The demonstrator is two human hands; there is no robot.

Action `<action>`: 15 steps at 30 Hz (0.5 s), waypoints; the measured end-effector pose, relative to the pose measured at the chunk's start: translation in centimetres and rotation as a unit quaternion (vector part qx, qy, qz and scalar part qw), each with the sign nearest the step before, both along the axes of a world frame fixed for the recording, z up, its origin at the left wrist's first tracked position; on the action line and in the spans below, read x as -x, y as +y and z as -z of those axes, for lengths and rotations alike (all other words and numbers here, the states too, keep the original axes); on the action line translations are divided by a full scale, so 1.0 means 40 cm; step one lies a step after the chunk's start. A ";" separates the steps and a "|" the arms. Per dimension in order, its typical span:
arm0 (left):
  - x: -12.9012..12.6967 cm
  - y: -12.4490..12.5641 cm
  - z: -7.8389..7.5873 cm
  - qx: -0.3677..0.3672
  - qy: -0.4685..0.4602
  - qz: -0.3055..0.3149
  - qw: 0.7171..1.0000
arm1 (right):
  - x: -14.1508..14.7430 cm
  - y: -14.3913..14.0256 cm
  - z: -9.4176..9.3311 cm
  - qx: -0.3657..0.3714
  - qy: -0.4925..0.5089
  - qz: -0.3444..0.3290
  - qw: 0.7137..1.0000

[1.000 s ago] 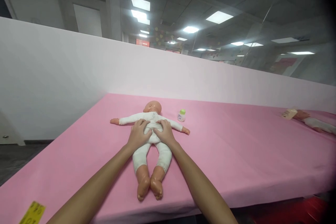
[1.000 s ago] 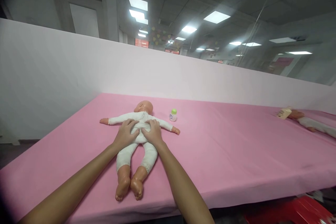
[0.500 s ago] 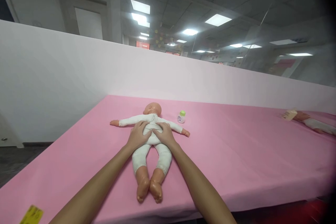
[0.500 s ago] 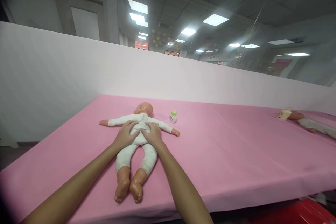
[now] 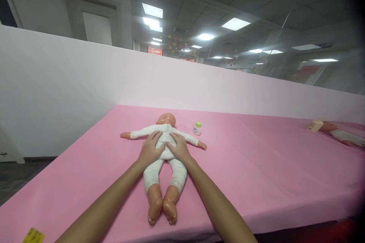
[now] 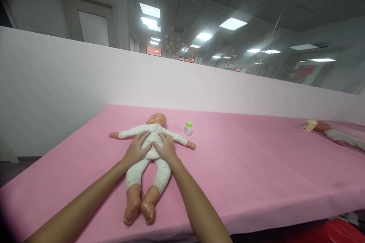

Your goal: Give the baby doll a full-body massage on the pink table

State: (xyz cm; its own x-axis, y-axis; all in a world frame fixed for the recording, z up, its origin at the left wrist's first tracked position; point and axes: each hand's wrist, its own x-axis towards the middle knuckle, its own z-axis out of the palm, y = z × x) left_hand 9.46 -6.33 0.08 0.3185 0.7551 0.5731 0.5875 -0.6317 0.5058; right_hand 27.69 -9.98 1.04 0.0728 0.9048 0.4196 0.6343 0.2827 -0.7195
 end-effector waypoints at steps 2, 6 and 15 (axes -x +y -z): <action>0.001 0.000 -0.003 0.007 0.006 0.006 1.000 | -0.004 -0.001 -0.001 0.003 -0.005 -0.002 1.000; 0.003 -0.008 -0.017 0.020 0.029 -0.003 0.999 | -0.008 0.001 -0.001 -0.001 -0.016 0.003 1.000; -0.001 -0.011 -0.014 -0.010 0.026 -0.037 0.999 | 0.003 0.009 0.016 -0.058 -0.016 0.029 0.998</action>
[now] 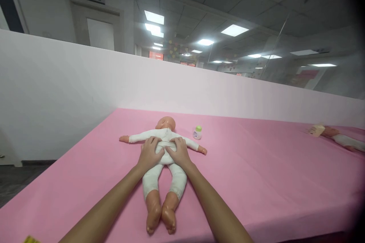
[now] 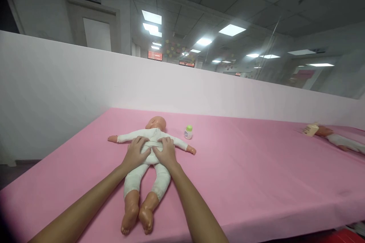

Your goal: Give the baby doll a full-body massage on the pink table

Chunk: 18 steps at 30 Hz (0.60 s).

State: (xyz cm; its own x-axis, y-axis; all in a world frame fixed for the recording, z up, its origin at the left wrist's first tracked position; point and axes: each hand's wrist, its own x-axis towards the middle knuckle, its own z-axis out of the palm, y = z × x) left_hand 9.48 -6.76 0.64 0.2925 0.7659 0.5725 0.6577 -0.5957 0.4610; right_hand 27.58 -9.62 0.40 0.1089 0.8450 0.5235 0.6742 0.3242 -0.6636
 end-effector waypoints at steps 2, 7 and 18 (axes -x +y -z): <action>0.000 0.002 0.006 -0.017 -0.013 0.005 1.000 | 0.002 -0.002 0.000 -0.017 0.006 0.005 1.000; 0.003 0.012 0.017 -0.003 0.007 0.041 0.999 | 0.003 -0.002 -0.003 0.010 0.007 -0.016 1.000; 0.009 0.010 0.016 0.020 0.002 0.049 0.999 | 0.001 -0.006 -0.011 0.055 -0.001 -0.025 0.998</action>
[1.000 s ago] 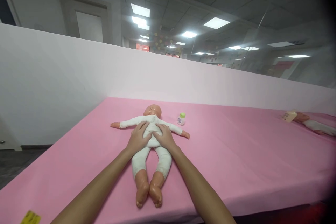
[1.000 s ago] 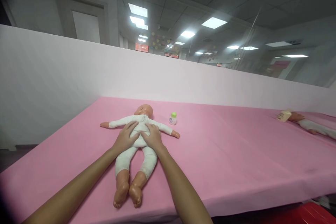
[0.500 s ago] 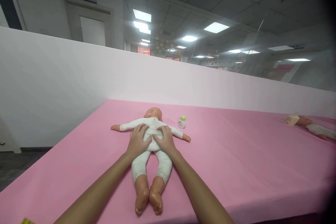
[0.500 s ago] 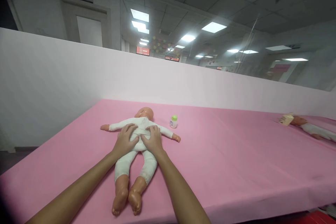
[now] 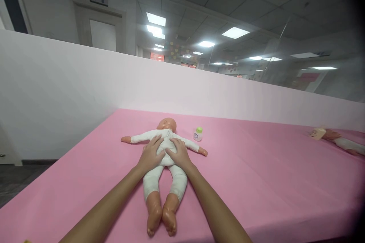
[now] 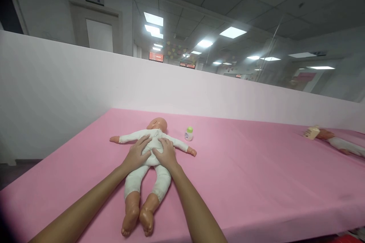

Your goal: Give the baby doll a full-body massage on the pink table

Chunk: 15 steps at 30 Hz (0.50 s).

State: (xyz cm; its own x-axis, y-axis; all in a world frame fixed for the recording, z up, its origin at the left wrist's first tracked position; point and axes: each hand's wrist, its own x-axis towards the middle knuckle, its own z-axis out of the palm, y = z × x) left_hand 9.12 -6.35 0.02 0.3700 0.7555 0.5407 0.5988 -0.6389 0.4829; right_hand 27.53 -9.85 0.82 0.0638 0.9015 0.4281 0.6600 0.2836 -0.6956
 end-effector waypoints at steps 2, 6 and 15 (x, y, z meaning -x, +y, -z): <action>0.000 -0.001 -0.002 0.006 0.000 0.000 1.000 | 0.000 0.000 0.000 0.001 0.001 0.000 1.000; 0.001 0.000 -0.002 0.009 0.000 0.001 1.000 | 0.000 0.003 0.003 0.001 0.001 0.003 1.000; 0.003 0.001 0.003 0.007 -0.012 0.007 1.000 | -0.001 0.005 0.006 0.002 0.001 -0.001 1.000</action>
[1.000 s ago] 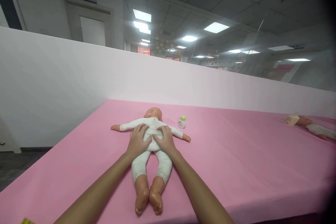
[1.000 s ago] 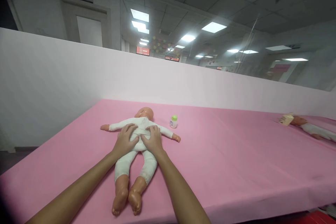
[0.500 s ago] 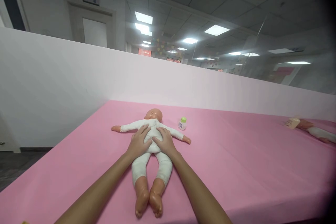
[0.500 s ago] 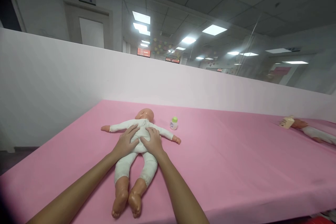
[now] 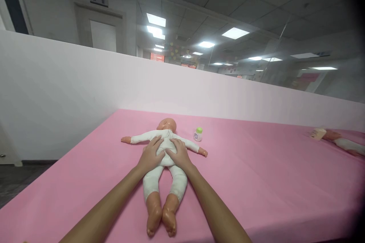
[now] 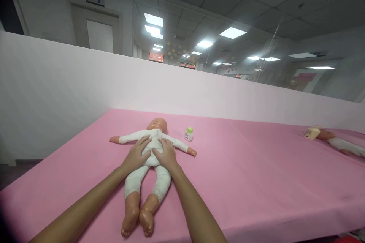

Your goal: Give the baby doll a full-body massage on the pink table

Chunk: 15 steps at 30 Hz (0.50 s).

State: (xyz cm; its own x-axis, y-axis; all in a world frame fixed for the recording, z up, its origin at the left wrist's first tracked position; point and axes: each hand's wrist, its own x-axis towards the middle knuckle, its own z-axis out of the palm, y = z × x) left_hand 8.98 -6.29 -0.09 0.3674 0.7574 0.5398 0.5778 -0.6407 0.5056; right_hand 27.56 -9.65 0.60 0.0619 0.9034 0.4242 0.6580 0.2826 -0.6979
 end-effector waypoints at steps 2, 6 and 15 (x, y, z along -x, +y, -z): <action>0.000 0.000 0.000 0.000 0.001 -0.001 1.000 | 0.000 0.000 0.001 0.001 0.000 0.001 1.000; -0.001 -0.001 0.001 -0.002 -0.001 -0.004 1.000 | -0.001 0.002 0.004 -0.005 0.003 -0.001 1.000; -0.002 -0.006 -0.002 0.005 0.007 -0.009 1.000 | -0.003 0.001 0.005 -0.006 0.001 -0.002 1.000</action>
State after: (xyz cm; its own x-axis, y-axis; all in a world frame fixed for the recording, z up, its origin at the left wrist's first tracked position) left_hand 9.06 -6.54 -0.01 0.3603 0.7695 0.5273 0.5968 -0.6246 0.5037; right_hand 27.68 -9.61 0.40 0.0600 0.8987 0.4345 0.6558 0.2927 -0.6958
